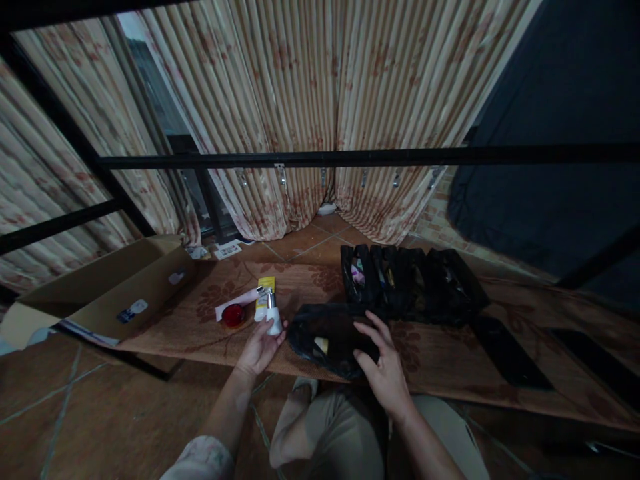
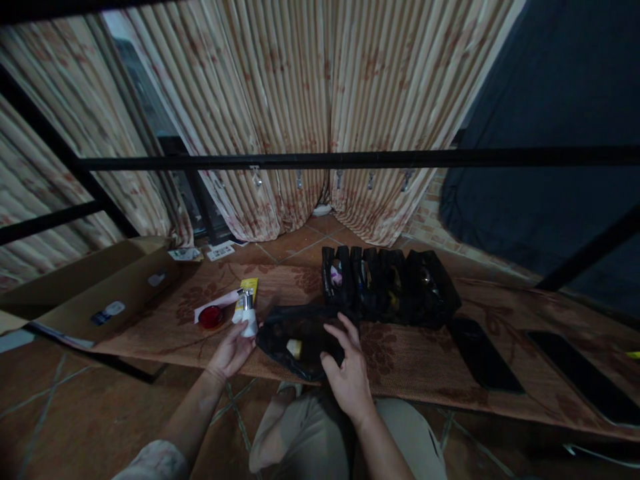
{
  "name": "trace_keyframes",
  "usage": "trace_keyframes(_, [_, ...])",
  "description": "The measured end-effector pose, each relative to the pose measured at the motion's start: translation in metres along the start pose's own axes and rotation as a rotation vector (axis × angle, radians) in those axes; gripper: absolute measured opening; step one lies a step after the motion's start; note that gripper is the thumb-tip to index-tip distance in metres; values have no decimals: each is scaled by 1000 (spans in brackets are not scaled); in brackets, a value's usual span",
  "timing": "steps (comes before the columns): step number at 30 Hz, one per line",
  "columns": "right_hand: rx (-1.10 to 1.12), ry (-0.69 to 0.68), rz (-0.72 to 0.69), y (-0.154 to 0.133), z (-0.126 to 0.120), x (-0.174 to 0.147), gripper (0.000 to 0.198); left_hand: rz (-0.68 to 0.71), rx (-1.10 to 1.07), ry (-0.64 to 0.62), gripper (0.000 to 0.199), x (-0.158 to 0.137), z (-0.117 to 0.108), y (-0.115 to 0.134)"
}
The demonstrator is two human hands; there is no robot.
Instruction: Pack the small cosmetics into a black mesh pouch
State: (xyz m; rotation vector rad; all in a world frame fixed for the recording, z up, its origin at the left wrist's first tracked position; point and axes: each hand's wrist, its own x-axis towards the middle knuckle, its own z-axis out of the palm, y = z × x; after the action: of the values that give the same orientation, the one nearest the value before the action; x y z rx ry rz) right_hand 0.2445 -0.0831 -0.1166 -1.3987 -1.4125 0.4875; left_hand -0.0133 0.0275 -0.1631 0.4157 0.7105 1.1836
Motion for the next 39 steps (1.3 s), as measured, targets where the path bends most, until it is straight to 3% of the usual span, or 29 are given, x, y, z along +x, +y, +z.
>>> trace_keyframes(19, [28,-18,18,0,-1,0,43,91,68,32,25,-4,12,0])
trace_keyframes(29, [34,-10,-4,2,-1,0,44,114,8,50,32,0,5,-4])
trace_keyframes(39, [26,6,8,0,-1,0,46,92,48,65,20,1,7,-1])
